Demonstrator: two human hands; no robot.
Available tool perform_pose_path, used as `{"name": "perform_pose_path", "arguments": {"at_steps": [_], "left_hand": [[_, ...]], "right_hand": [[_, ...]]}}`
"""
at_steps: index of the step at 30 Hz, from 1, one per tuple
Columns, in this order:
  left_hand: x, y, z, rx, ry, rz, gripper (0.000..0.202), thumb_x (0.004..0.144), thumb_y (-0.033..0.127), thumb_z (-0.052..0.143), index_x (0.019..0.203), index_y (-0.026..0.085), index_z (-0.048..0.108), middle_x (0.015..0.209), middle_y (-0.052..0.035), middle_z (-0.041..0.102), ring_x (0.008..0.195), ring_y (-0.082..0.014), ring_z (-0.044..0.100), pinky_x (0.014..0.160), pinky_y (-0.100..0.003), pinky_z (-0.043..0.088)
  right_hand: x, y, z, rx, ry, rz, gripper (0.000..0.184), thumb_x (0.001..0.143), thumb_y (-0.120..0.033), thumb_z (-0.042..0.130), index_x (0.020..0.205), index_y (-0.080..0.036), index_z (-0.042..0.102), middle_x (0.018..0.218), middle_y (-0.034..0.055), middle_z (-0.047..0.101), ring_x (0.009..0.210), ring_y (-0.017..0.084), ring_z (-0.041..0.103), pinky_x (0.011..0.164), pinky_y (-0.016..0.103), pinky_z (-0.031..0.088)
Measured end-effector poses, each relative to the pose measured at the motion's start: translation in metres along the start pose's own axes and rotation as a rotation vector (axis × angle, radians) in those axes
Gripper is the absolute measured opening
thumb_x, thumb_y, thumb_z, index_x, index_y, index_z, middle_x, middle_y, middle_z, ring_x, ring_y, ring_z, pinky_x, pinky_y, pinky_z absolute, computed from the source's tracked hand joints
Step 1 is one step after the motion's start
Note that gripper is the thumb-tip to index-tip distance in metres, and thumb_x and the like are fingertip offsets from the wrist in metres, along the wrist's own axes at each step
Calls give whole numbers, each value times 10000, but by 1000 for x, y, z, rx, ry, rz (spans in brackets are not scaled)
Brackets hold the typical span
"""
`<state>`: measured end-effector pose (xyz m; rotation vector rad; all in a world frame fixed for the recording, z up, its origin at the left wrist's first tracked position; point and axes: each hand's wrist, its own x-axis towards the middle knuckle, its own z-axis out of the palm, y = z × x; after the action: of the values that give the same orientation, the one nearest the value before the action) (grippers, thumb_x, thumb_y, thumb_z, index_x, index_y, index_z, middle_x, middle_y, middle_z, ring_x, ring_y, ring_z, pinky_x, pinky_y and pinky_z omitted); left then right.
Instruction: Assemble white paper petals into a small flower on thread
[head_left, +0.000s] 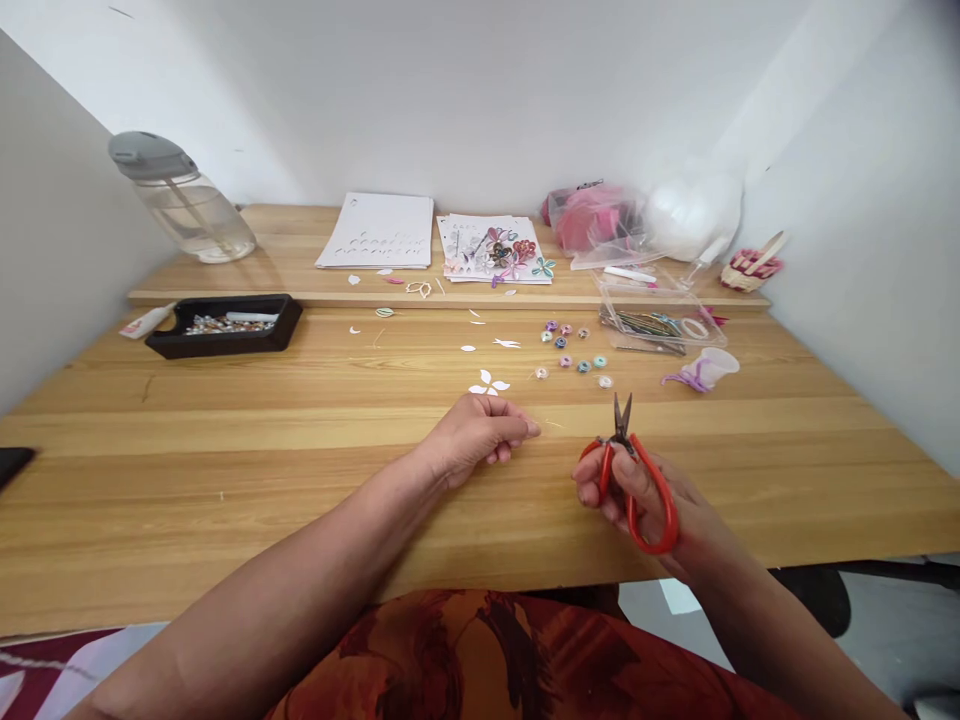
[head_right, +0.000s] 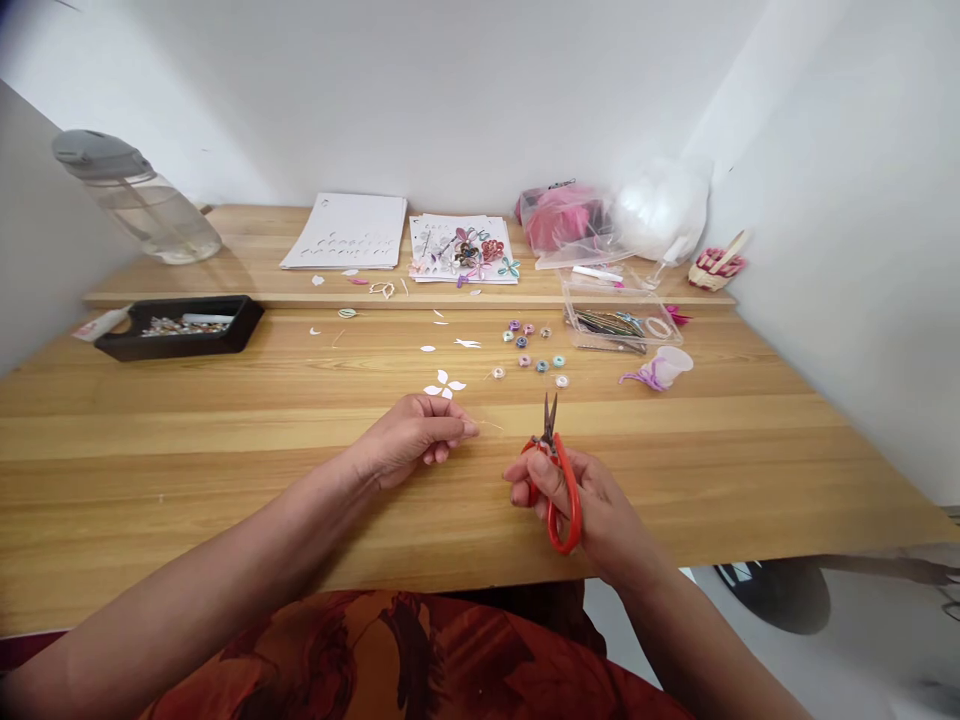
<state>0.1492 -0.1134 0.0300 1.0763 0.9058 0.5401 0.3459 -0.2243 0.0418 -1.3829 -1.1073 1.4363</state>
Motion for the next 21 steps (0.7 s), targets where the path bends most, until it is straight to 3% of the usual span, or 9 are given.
{"name": "perform_pose_path", "arguments": {"at_steps": [4,10,13,19,21], "left_hand": [[-1,1,-1,-24,-20,4,230,643,306,774,660,129,628,551,34,530,428,-33,428,393,-170,256],[-3,3,0,-33,-38,23,233,651,301,778,649,131,620,550,37,530,425,-27,423,400,-168,260],[-3,4,0,-36,-31,41,237,647,306,783,648,130,624,549,34,532,423,-30,421,403,-172,261],[-2,5,-1,-81,-12,58,239,634,305,790,660,130,630,539,43,516,418,-27,414,406,-166,254],[-3,5,-1,-83,-30,66,233,636,299,788,657,129,630,539,41,515,428,-28,424,414,-163,270]], "right_hand": [[4,2,-1,-19,-28,54,572,822,-713,543,765,-162,684,655,45,617,523,113,472,464,217,353],[7,5,-13,-13,-96,16,628,883,-711,440,607,-171,605,520,12,514,489,115,428,485,233,320],[8,4,-17,19,-146,32,628,889,-710,427,620,-172,608,535,9,509,491,116,418,492,238,318],[7,-10,-24,-42,-335,128,492,836,-660,578,795,-178,667,619,29,626,490,103,399,501,229,317],[7,-13,-26,-54,-344,156,492,823,-658,597,824,-175,690,627,36,631,489,104,396,484,226,306]]}}
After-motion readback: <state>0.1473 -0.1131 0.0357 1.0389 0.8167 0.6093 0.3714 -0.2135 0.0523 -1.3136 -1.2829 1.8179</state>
